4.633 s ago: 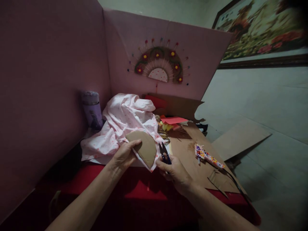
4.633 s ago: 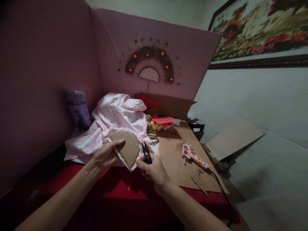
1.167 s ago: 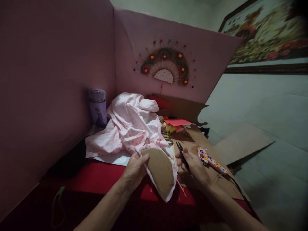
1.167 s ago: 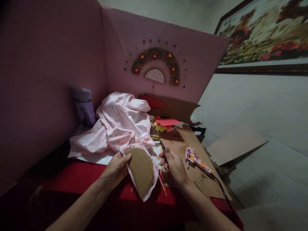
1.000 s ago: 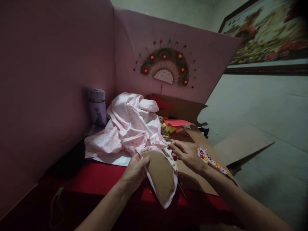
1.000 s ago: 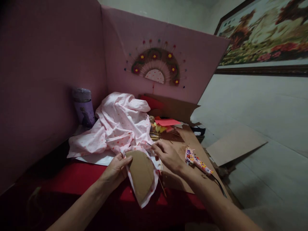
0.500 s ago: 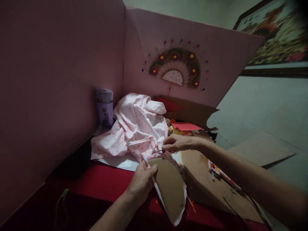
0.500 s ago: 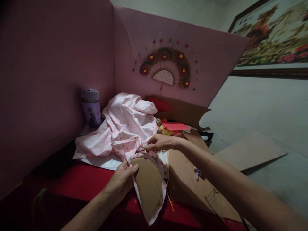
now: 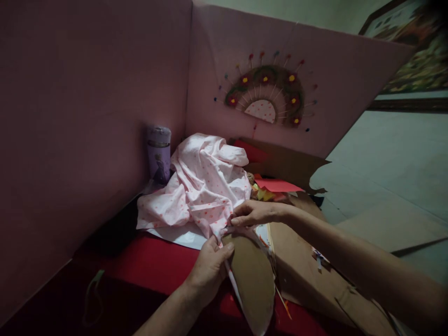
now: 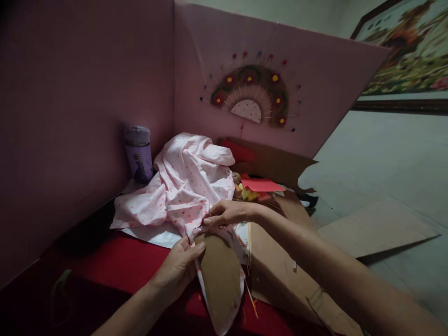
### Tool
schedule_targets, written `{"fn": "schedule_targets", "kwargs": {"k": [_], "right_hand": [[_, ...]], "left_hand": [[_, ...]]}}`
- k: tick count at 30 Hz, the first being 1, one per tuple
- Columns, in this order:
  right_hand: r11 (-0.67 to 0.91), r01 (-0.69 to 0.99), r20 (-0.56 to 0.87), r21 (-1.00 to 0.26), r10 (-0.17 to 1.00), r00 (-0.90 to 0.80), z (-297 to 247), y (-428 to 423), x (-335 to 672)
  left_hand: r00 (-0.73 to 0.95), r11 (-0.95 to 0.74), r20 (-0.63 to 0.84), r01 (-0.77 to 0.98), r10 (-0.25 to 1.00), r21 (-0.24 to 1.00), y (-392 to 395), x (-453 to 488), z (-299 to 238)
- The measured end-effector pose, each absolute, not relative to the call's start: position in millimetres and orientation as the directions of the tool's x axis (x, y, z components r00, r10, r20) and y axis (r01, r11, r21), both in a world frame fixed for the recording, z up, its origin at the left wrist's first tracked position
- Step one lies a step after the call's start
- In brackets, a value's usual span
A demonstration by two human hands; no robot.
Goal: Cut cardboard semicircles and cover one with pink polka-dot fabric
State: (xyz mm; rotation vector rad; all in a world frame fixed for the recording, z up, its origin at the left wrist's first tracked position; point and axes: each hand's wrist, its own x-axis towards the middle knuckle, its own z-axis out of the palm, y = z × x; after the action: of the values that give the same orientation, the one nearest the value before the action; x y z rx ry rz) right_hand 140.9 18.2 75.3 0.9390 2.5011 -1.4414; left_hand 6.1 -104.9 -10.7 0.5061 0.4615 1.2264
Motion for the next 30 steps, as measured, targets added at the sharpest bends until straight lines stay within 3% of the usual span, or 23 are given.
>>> {"fn": "schedule_targets", "kwargs": {"k": [6, 11, 21, 26, 30], "right_hand": [[0.395, 0.615, -0.427, -0.682, 0.468, -0.774, 76, 21, 132], [0.32, 0.635, -0.458, -0.703, 0.479, -0.749, 77, 23, 133], [0.315, 0.648, -0.504, -0.694, 0.431, -0.749, 78, 31, 128], [0.318, 0.59, -0.498, -0.742, 0.329, -0.803, 77, 33, 122], [0.336, 0.57, -0.479, -0.75, 0.318, -0.818, 73, 35, 121]], "left_hand": [[0.273, 0.257, -0.065, -0.763, 0.96, 0.593, -104, 7, -13], [0.274, 0.268, -0.077, -0.776, 0.959, 0.572, -105, 7, -11], [0.259, 0.272, -0.104, -0.785, 0.96, 0.556, -105, 7, -9], [0.267, 0.26, -0.071, -0.789, 0.961, 0.557, -105, 8, -11], [0.266, 0.25, -0.054, -0.788, 0.962, 0.562, -105, 8, -12]]}}
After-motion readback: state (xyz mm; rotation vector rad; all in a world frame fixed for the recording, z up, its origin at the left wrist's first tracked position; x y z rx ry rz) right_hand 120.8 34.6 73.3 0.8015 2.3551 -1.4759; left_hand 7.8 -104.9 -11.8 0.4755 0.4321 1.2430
